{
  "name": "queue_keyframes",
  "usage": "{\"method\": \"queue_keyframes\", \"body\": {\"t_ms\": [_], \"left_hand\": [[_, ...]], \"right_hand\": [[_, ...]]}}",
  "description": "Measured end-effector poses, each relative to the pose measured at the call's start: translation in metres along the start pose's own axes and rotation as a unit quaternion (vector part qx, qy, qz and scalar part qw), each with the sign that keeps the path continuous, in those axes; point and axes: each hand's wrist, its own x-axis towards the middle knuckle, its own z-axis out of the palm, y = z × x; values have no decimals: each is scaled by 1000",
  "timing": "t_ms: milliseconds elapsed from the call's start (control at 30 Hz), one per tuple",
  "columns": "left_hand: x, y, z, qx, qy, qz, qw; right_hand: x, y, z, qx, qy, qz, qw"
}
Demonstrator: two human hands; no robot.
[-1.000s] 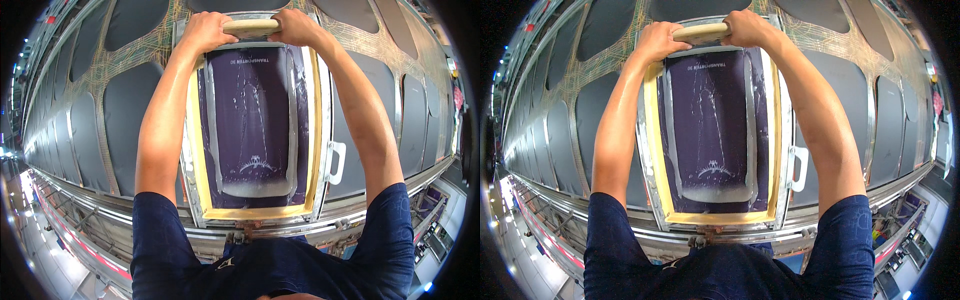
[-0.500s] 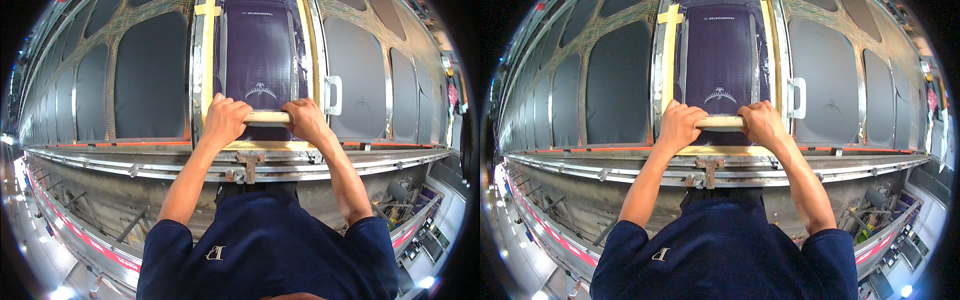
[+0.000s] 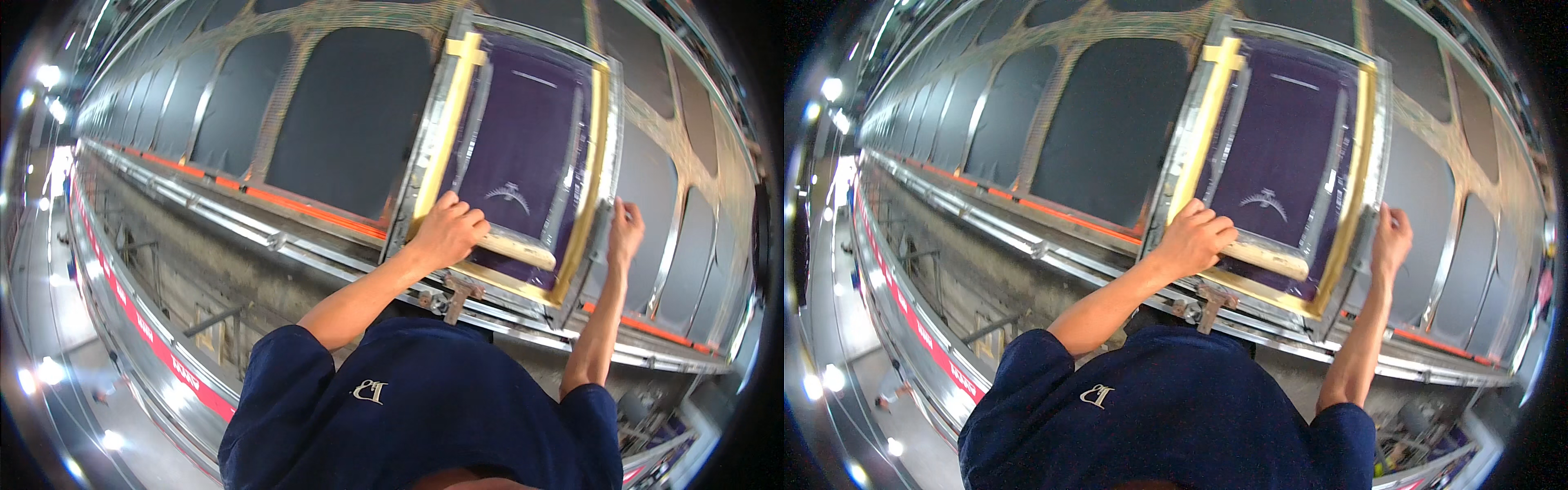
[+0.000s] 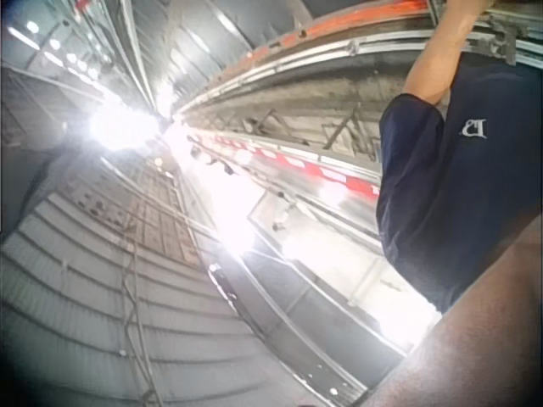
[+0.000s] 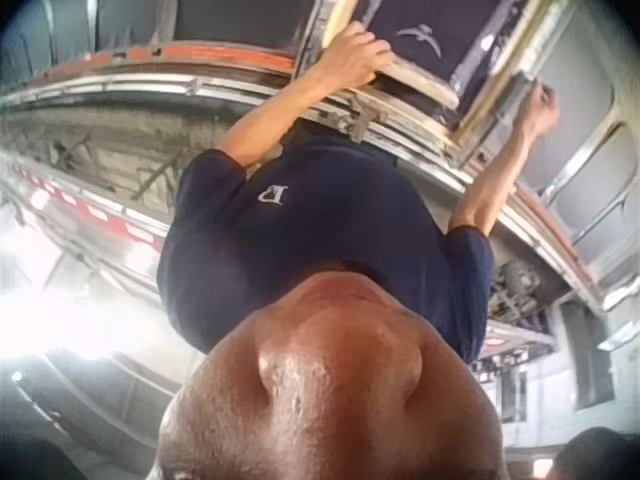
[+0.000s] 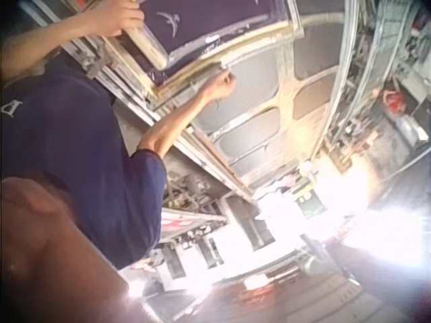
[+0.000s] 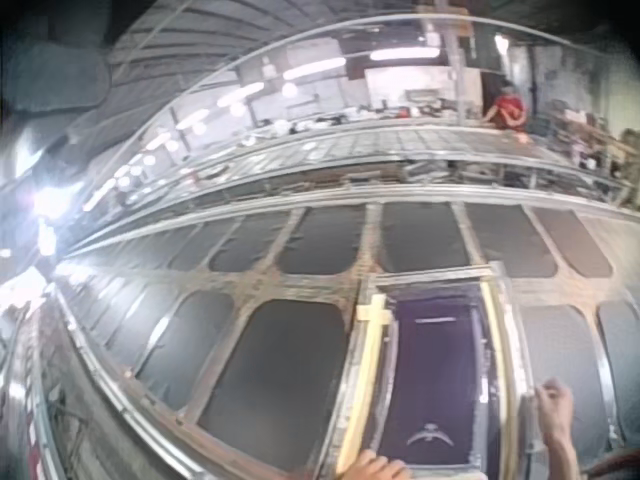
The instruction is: The person repeatedly pulls a squeegee across a screen-printing frame to spread ink over a purple fabric. The person maintains consistent pressure and motion throughout the process.
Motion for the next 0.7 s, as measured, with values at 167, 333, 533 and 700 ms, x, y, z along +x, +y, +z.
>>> {"method": "queue_keyframes", "body": {"t_ms": [167, 333, 533, 700], "left_hand": [[-29, -33, -45, -29, 53, -6, 998], [-96, -158, -89, 31, 5, 3, 1000], [-194, -226, -153, 77, 48, 39, 995], [-236, -230, -138, 66, 55, 55, 995]], "right_hand": [[-27, -48, 10, 51, 39, -57, 996], [-88, -109, 151, 138, -1, -46, 989], [-170, -214, 236, 139, -19, -2, 990], [-185, -237, 250, 77, -11, 10, 997]]}}
